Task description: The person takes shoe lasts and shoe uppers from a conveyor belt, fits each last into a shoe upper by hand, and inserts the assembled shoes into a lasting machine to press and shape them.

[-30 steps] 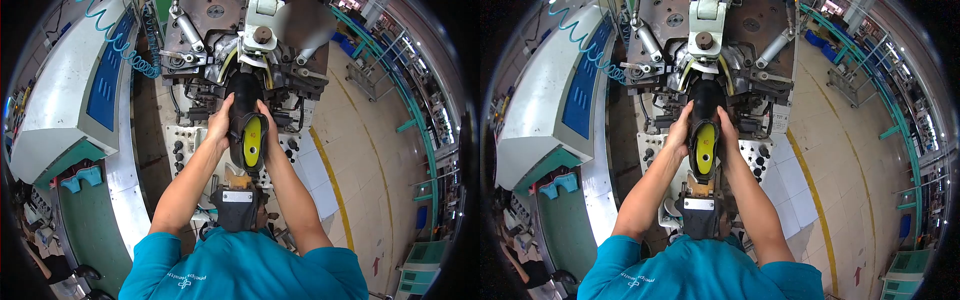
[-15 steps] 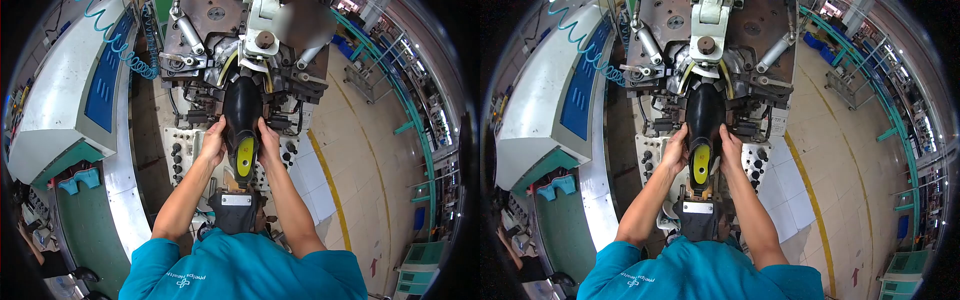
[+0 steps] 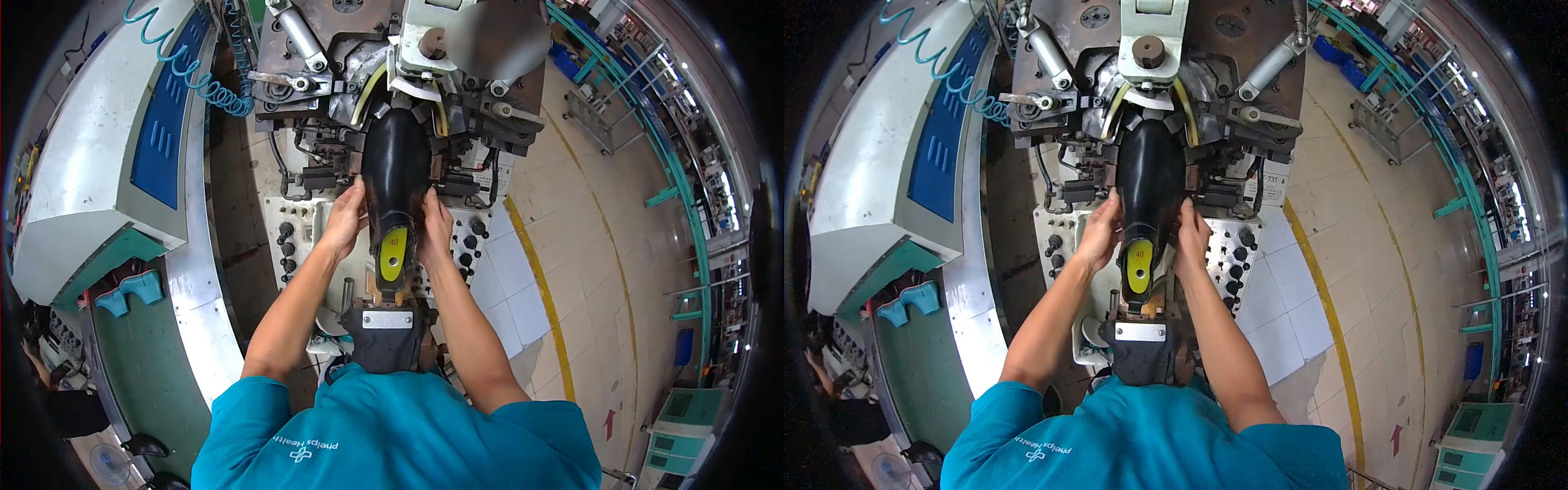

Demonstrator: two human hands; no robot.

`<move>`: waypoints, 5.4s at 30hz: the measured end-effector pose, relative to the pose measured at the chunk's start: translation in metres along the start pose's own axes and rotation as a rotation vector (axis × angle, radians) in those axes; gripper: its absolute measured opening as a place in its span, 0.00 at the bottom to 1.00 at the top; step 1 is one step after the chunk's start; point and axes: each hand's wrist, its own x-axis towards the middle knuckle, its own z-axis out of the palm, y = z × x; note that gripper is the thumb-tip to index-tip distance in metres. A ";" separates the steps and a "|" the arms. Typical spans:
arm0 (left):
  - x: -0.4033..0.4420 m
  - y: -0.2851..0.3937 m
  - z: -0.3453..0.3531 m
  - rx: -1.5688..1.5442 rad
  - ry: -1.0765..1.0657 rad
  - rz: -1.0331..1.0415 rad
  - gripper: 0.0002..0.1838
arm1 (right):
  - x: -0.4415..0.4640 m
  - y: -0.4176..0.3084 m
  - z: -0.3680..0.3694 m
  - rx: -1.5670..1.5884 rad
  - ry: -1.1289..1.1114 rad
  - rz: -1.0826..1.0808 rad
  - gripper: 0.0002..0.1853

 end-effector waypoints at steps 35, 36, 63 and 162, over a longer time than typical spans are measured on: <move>-0.001 0.019 0.058 -0.067 0.182 0.200 0.41 | -0.005 -0.020 0.041 -0.237 0.069 -0.156 0.40; -0.001 0.021 0.059 -0.069 0.182 0.203 0.41 | -0.003 -0.020 0.039 -0.254 0.069 -0.148 0.41; -0.212 -0.170 -0.141 0.305 0.432 -0.251 0.39 | -0.042 0.005 -0.006 0.013 -0.393 0.218 0.34; -0.465 -0.328 -0.179 0.373 1.013 -0.418 0.25 | -0.029 0.016 -0.022 0.120 -0.521 0.152 0.20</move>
